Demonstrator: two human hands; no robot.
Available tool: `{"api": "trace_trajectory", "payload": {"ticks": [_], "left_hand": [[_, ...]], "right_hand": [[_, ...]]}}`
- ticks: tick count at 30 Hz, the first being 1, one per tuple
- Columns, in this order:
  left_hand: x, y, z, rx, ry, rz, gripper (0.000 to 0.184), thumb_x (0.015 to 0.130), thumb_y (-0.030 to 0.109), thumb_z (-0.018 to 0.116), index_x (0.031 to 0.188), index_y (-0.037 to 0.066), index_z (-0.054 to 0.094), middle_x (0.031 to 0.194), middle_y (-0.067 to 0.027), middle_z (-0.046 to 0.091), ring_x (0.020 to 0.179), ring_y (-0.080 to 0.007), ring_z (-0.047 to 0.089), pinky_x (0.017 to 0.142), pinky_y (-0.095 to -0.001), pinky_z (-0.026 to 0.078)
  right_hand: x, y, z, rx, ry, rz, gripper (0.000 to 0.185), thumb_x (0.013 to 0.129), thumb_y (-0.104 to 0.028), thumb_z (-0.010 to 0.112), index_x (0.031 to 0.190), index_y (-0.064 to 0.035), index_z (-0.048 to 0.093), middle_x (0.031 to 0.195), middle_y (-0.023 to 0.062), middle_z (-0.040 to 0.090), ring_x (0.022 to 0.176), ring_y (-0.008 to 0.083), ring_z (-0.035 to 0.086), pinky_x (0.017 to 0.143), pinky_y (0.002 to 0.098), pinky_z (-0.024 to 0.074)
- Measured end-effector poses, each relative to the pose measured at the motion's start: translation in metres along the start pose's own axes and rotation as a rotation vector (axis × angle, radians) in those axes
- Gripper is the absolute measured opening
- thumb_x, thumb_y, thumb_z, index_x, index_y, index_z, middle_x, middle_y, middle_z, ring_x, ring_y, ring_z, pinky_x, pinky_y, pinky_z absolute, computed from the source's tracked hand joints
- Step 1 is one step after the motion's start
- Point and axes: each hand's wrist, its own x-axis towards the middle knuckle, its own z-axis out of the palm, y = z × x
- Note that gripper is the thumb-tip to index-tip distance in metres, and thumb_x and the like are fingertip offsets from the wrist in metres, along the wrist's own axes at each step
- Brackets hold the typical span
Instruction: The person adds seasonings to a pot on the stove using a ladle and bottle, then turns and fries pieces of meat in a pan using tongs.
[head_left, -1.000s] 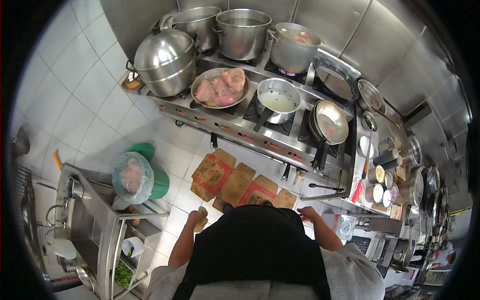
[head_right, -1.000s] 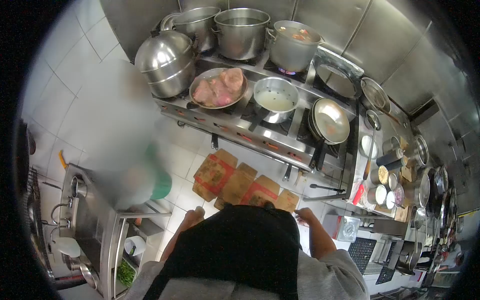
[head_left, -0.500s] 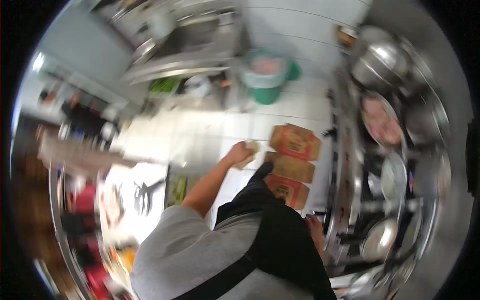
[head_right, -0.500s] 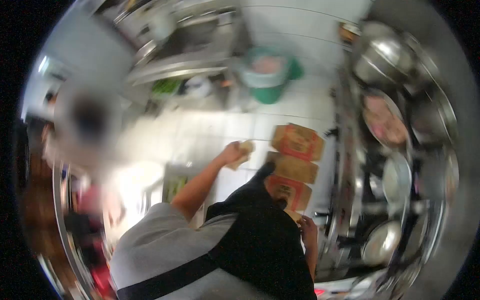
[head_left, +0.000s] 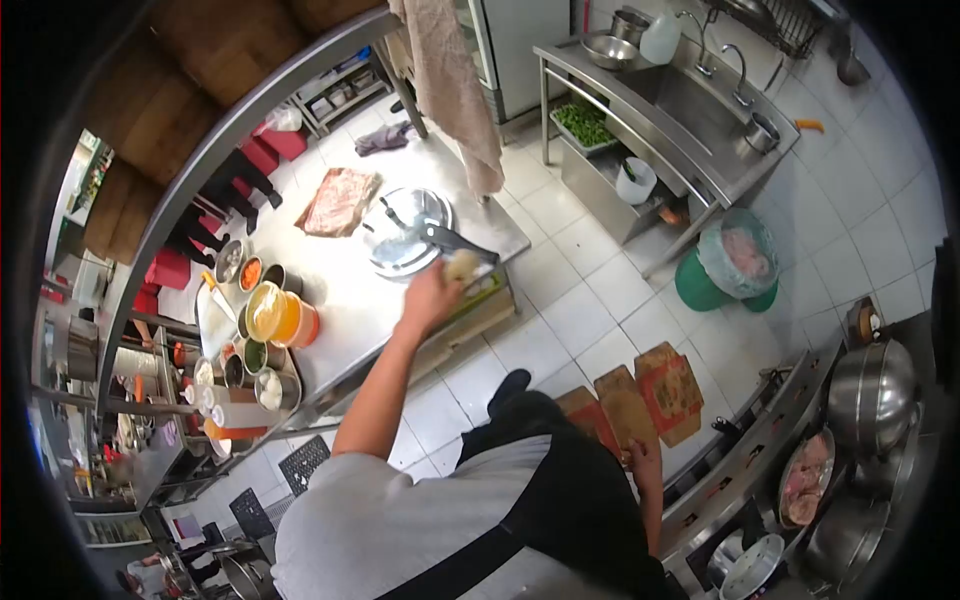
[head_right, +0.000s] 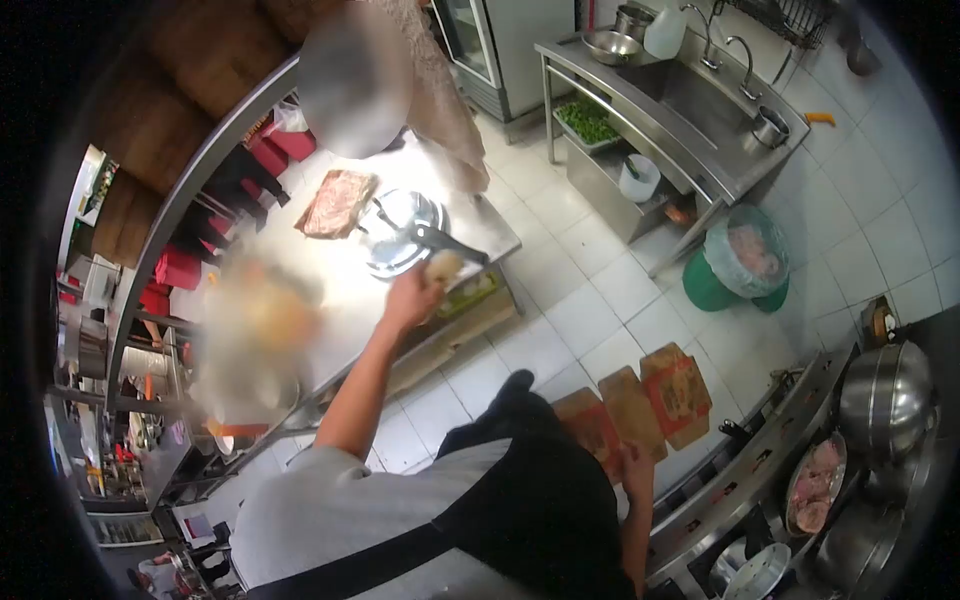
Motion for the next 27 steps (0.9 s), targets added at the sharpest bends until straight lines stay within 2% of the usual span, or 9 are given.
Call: {"api": "trace_trajectory", "payload": {"ticks": [5,9,11,12,15,18,21,24,27], "left_hand": [[0.005,-0.108,-0.052,0.142,0.28,-0.251,0.036,0.089,0.03,0.062,0.113,0.003,0.059,0.102,-0.0257,0.067,0.096,-0.044,0.065,0.083,-0.0538,0.051],[0.004,-0.195,-0.038,0.413,-0.12,-0.487,0.063,0.095,0.039,0.065,0.141,-0.002,0.046,0.128,-0.0345,0.057,0.119,-0.0483,0.056,0.102,-0.0508,0.044],[0.042,-0.196,-0.042,0.378,0.21,-0.142,0.069,0.098,0.036,0.063,0.147,-0.005,0.039,0.136,-0.0365,0.05,0.125,-0.0492,0.051,0.108,-0.0498,0.039],[0.049,-0.187,-0.049,0.338,0.385,0.01,0.072,0.099,0.035,0.063,0.15,-0.007,0.035,0.139,-0.0375,0.047,0.129,-0.0496,0.048,0.112,-0.0493,0.037],[0.112,-0.065,-0.086,-0.4,0.351,0.09,0.064,0.104,0.031,0.059,0.15,-0.007,0.037,0.151,-0.0276,0.043,0.138,-0.0365,0.046,0.115,-0.0459,0.036],[0.155,0.036,-0.111,-0.516,0.454,0.371,0.059,0.103,0.022,0.056,0.152,-0.002,0.035,0.149,-0.0206,0.045,0.136,-0.0311,0.048,0.11,-0.0424,0.041],[0.186,0.118,-0.121,-0.624,0.637,0.461,0.06,0.098,0.016,0.062,0.149,-0.003,0.038,0.142,-0.0208,0.047,0.129,-0.0292,0.05,0.107,-0.0402,0.041],[0.214,0.149,-0.118,-0.462,0.745,0.462,0.055,0.097,0.013,0.062,0.144,-0.006,0.042,0.135,-0.0212,0.051,0.121,-0.0287,0.053,0.105,-0.038,0.041],[0.227,0.153,-0.102,-0.714,0.816,0.562,0.038,0.096,0.008,0.057,0.129,-0.008,0.051,0.122,-0.0206,0.056,0.111,-0.0277,0.055,0.101,-0.0363,0.041]], "right_hand": [[0.007,-0.038,0.048,-0.083,-0.059,0.057,0.039,0.1,-0.032,0.062,0.127,-0.0035,0.065,0.096,0.0079,0.073,0.084,0.0142,0.068,0.068,0.0309,0.0535],[0.045,-0.007,0.076,-0.32,-0.064,-0.132,0.046,0.097,-0.038,0.066,0.127,-0.0029,0.065,0.094,0.0083,0.073,0.074,0.0149,0.066,0.063,0.0326,0.0531],[0.037,-0.04,0.097,-0.168,-0.031,-0.017,0.048,0.096,-0.039,0.067,0.127,-0.0028,0.065,0.091,0.0075,0.072,0.069,0.0143,0.065,0.06,0.0314,0.0521],[0.034,-0.062,0.101,-0.055,-0.026,0.066,0.048,0.095,-0.039,0.068,0.126,-0.0029,0.065,0.089,0.007,0.071,0.066,0.0138,0.064,0.058,0.0306,0.0514],[0.072,-0.008,0.105,-0.206,0.036,-0.098,0.044,0.095,-0.037,0.068,0.124,-0.0037,0.066,0.083,0.0049,0.067,0.063,0.0113,0.06,0.054,0.027,0.0482],[0.084,-0.006,0.097,-0.124,0.113,-0.055,0.042,0.095,-0.036,0.069,0.121,-0.0031,0.066,0.081,0.0043,0.063,0.062,0.0101,0.057,0.053,0.0255,0.0461],[0.067,-0.051,0.09,-0.113,0.181,0.084,0.038,0.093,-0.031,0.067,0.119,-0.0038,0.069,0.099,0.0139,0.071,0.087,0.0228,0.069,0.078,0.0358,0.0526],[0.064,-0.061,0.073,-0.148,0.223,-0.036,0.039,0.093,-0.031,0.068,0.118,-0.0008,0.067,0.087,0.0106,0.068,0.067,0.017,0.065,0.06,0.0313,0.0508],[0.078,0.001,0.054,-0.125,0.311,-0.036,0.036,0.092,-0.029,0.068,0.115,-0.0011,0.067,0.082,0.0098,0.067,0.061,0.0168,0.065,0.055,0.0316,0.051]]}}
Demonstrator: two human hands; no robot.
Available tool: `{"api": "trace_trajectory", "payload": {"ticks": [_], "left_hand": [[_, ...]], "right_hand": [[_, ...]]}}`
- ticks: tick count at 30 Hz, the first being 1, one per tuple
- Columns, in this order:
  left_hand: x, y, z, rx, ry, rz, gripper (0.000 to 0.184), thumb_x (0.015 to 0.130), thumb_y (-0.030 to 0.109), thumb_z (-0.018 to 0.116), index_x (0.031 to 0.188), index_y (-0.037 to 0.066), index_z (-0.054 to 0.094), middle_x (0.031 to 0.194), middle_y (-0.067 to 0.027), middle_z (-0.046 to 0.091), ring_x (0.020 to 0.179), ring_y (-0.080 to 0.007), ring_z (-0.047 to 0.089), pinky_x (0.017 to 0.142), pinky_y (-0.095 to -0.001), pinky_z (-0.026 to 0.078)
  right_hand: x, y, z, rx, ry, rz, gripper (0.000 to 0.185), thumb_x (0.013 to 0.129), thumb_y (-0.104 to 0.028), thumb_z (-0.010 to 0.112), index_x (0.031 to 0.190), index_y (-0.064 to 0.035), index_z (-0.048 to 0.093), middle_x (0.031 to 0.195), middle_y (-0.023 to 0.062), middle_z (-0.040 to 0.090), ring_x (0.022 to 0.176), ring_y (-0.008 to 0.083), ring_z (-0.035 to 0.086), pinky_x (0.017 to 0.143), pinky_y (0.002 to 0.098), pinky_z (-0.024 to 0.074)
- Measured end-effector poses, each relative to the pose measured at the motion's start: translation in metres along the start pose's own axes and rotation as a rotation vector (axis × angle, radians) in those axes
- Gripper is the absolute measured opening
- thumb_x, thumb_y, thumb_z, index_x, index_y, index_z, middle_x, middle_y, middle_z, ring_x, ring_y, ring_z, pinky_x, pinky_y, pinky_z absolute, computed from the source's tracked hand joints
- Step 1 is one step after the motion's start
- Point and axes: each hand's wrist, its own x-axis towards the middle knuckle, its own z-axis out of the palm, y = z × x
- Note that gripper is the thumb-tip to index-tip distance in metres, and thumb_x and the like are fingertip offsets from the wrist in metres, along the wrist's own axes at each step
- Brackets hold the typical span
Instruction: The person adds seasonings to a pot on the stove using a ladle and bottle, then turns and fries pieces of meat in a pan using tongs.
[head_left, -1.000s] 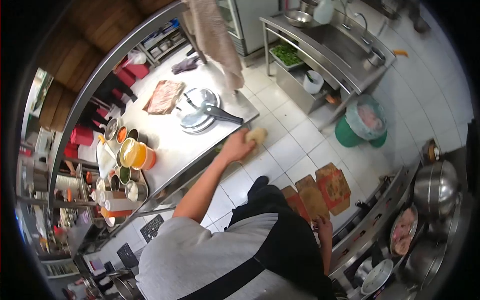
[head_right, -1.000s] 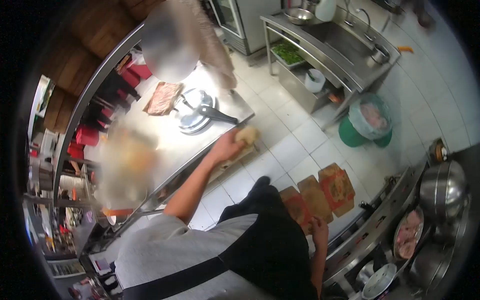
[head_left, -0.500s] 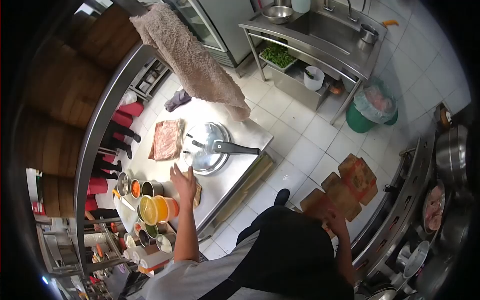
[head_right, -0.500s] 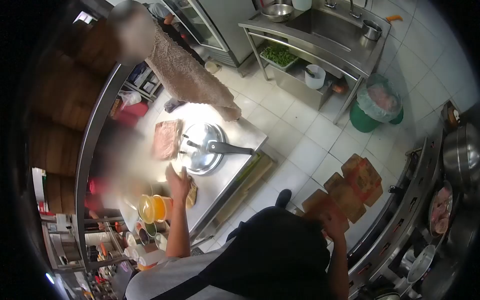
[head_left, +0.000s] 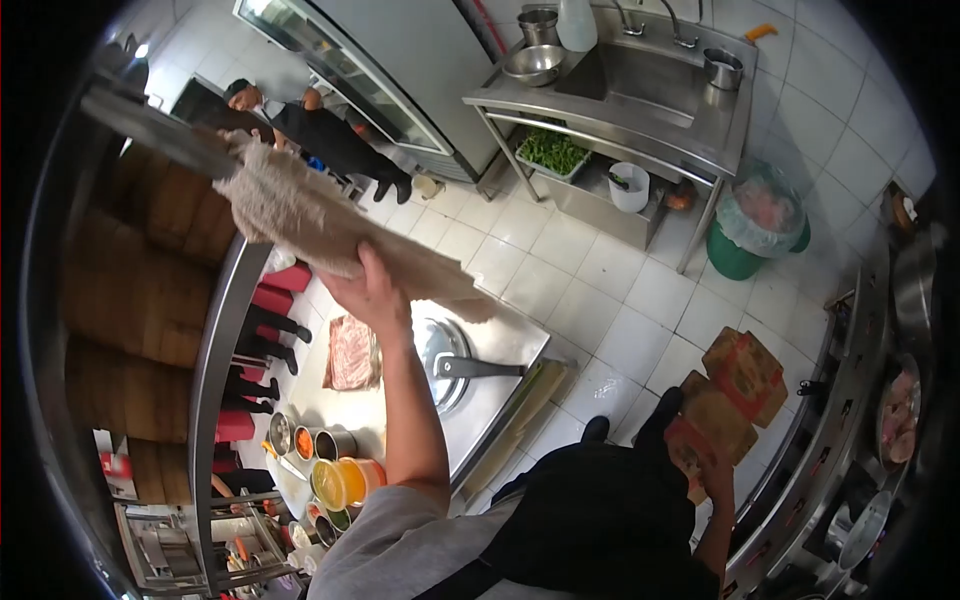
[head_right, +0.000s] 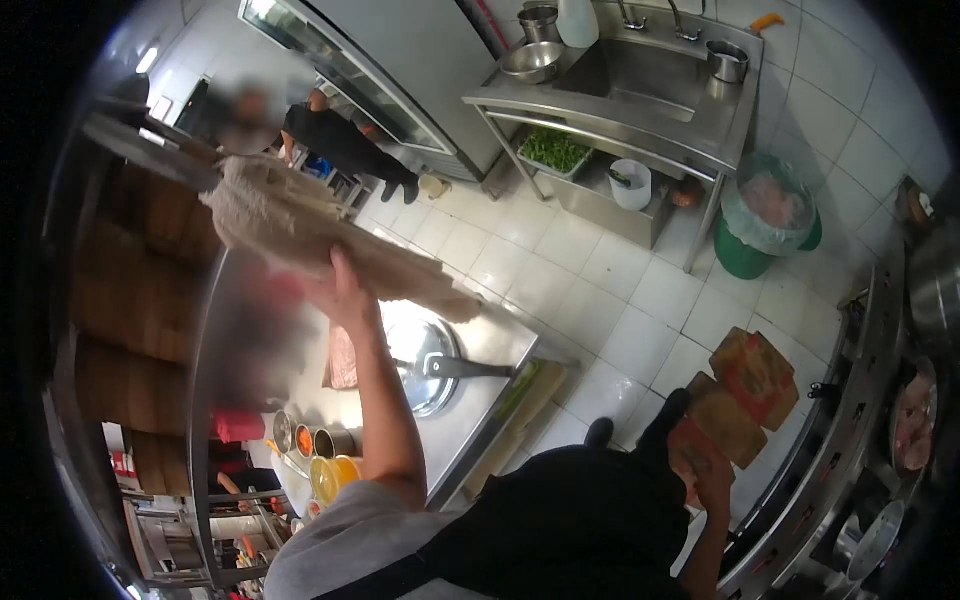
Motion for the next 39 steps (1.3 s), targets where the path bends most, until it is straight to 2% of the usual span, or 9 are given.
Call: {"api": "trace_trajectory", "payload": {"ticks": [13,24,27,28,29,30,33,36,39], "left_hand": [[-0.033,-0.047,0.034,0.198,-0.065,-0.174,0.017,0.096,0.005,0.045,0.099,-0.01,0.053,0.093,-0.014,0.057,0.089,-0.0233,0.052,0.086,-0.0375,0.044],[-0.1,-0.102,0.046,0.192,0.069,-0.343,0.052,0.111,0.043,0.037,0.119,-0.006,0.05,0.112,-0.0197,0.054,0.102,-0.0271,0.051,0.097,-0.0394,0.042],[-0.123,-0.117,0.068,0.067,-0.146,-0.613,0.057,0.11,0.048,0.036,0.111,-0.005,0.056,0.102,-0.0183,0.06,0.09,-0.0252,0.054,0.082,-0.0393,0.047],[-0.14,-0.131,0.084,0.412,-0.226,-0.173,0.055,0.109,0.045,0.039,0.098,-0.005,0.06,0.088,-0.0156,0.062,0.08,-0.023,0.054,0.072,-0.039,0.047],[-0.161,-0.145,0.083,0.374,-0.497,-0.828,0.051,0.109,0.039,0.042,0.09,-0.004,0.062,0.081,-0.0145,0.062,0.071,-0.0221,0.052,0.065,-0.0385,0.045],[-0.196,-0.15,0.101,0.263,-0.48,-0.666,0.05,0.109,0.04,0.042,0.091,-0.003,0.062,0.079,-0.0122,0.062,0.063,-0.0202,0.052,0.06,-0.0364,0.044],[-0.234,-0.104,0.165,-0.056,-0.718,-0.951,0.045,0.109,0.042,0.045,0.104,-0.001,0.06,0.075,-0.0086,0.061,0.057,-0.0144,0.055,0.054,-0.0317,0.047],[-0.28,-0.09,0.189,-0.37,-1.133,-1.223,0.039,0.108,0.037,0.05,0.116,0.0,0.058,0.074,-0.0076,0.06,0.061,-0.0144,0.06,0.058,-0.0299,0.048],[-0.284,-0.076,0.205,-0.379,-1.586,-0.883,0.032,0.102,0.028,0.06,0.117,0.0,0.058,0.073,-0.0111,0.065,0.062,-0.0189,0.064,0.06,-0.0341,0.05]], "right_hand": [[0.131,0.048,-0.077,0.101,-0.239,0.341,0.029,0.097,-0.025,0.063,0.108,0.0011,0.066,0.083,0.0104,0.067,0.06,0.0186,0.064,0.051,0.0324,0.0518],[0.149,0.03,-0.096,0.279,-0.145,0.469,0.029,0.1,-0.028,0.059,0.12,-0.0068,0.06,0.09,0.009,0.069,0.065,0.0174,0.064,0.052,0.0338,0.0532],[0.118,0.05,-0.087,0.497,-0.139,0.656,0.029,0.096,-0.026,0.064,0.12,-0.0088,0.06,0.091,0.0067,0.068,0.066,0.0172,0.064,0.056,0.0322,0.0543],[0.104,0.087,-0.083,0.116,-0.194,0.236,0.03,0.086,-0.021,0.071,0.113,-0.0073,0.065,0.09,0.0075,0.07,0.067,0.02,0.066,0.057,0.0351,0.054],[0.088,0.124,-0.076,-0.27,-0.245,-0.185,0.032,0.076,-0.017,0.079,0.105,-0.0058,0.071,0.09,0.0083,0.072,0.068,0.0228,0.067,0.057,0.0379,0.0538],[0.071,0.137,-0.07,-0.497,-0.092,-0.643,0.03,0.082,-0.014,0.066,0.11,-0.005,0.068,0.089,0.0077,0.072,0.073,0.0244,0.067,0.065,0.0349,0.0556],[0.024,0.165,-0.029,-0.052,-0.271,0.332,0.024,0.089,-0.02,0.07,0.107,-0.0049,0.069,0.091,0.0102,0.071,0.081,0.0271,0.067,0.066,0.0422,0.0536],[-0.006,0.152,-0.007,-0.601,-0.454,0.289,0.028,0.096,-0.029,0.064,0.107,-0.0035,0.069,0.091,0.009,0.07,0.077,0.0224,0.065,0.058,0.0392,0.0506],[-0.048,0.114,0.013,-0.191,-0.251,0.435,0.032,0.099,-0.033,0.062,0.104,-0.0029,0.07,0.092,0.0093,0.07,0.075,0.0209,0.065,0.058,0.0382,0.051]]}}
